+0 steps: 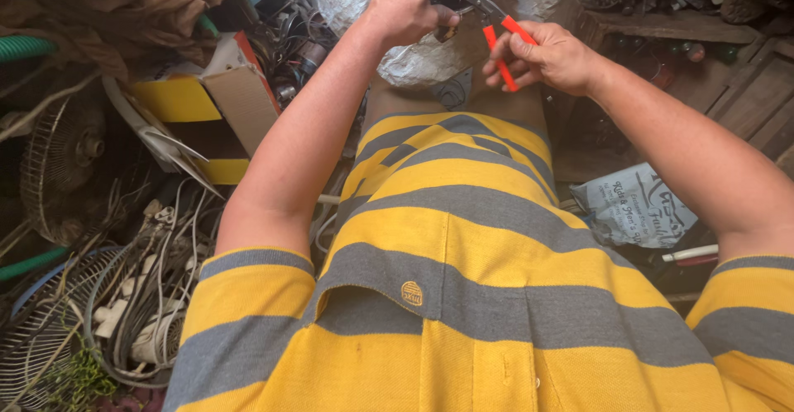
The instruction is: The person uses pliers and a screwdriver to remove and adjust wires inside a circular electrical component. They repeatedly cut wires, pull them out, and probe the interior while holding the component steady on a white sack.
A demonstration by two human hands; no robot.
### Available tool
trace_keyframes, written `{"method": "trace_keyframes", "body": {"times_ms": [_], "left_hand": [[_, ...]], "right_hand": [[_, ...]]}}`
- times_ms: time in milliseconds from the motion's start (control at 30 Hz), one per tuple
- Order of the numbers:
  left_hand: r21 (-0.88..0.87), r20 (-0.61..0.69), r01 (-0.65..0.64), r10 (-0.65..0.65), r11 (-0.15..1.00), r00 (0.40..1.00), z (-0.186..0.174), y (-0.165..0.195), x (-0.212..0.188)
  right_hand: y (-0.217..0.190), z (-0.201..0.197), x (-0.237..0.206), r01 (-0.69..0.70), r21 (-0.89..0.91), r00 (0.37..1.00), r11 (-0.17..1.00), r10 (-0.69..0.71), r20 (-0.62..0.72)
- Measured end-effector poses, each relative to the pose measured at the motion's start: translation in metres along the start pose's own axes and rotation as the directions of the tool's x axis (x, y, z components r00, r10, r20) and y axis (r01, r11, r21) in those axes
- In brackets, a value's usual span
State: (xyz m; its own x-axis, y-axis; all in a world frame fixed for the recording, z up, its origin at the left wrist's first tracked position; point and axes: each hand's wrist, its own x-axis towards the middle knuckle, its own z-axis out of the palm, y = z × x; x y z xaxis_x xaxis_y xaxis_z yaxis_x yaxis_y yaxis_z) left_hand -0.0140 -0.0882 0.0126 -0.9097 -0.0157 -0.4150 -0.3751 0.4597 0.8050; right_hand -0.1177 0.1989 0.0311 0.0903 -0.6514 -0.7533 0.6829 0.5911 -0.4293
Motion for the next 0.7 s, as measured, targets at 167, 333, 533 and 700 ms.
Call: {"method": "trace_keyframes", "body": {"times_ms": [167, 333, 533, 700], "left_hand": [[0.05, -0.066, -0.073, 0.077, 0.996, 0.995, 0.0, 0.002, -0.001], [-0.032, 0.017, -0.013, 0.014, 0.999, 1.0, 0.003, -0.001, -0.002], [-0.006, -0.027, -0.081, 0.081, 0.997, 0.996, 0.001, 0.004, -0.002], [-0.049, 0.022, -0.065, 0.066, 0.997, 0.998, 0.001, 0.003, 0.0]], "right_hand": [[-0.003, 0.0, 0.001, 0.014, 0.039, 1.0, 0.999, -0.015, 0.016], [0.007, -0.006, 0.006, 0.073, 0.047, 0.997, 0.996, -0.075, 0.033], [-0.012, 0.007, -0.021, 0.254, -0.677, 0.816, 0.69, -0.529, -0.233], [-0.032, 0.021, -0.038, 0.089, -0.904, 0.714, 0.418, -0.66, -0.235]]}}
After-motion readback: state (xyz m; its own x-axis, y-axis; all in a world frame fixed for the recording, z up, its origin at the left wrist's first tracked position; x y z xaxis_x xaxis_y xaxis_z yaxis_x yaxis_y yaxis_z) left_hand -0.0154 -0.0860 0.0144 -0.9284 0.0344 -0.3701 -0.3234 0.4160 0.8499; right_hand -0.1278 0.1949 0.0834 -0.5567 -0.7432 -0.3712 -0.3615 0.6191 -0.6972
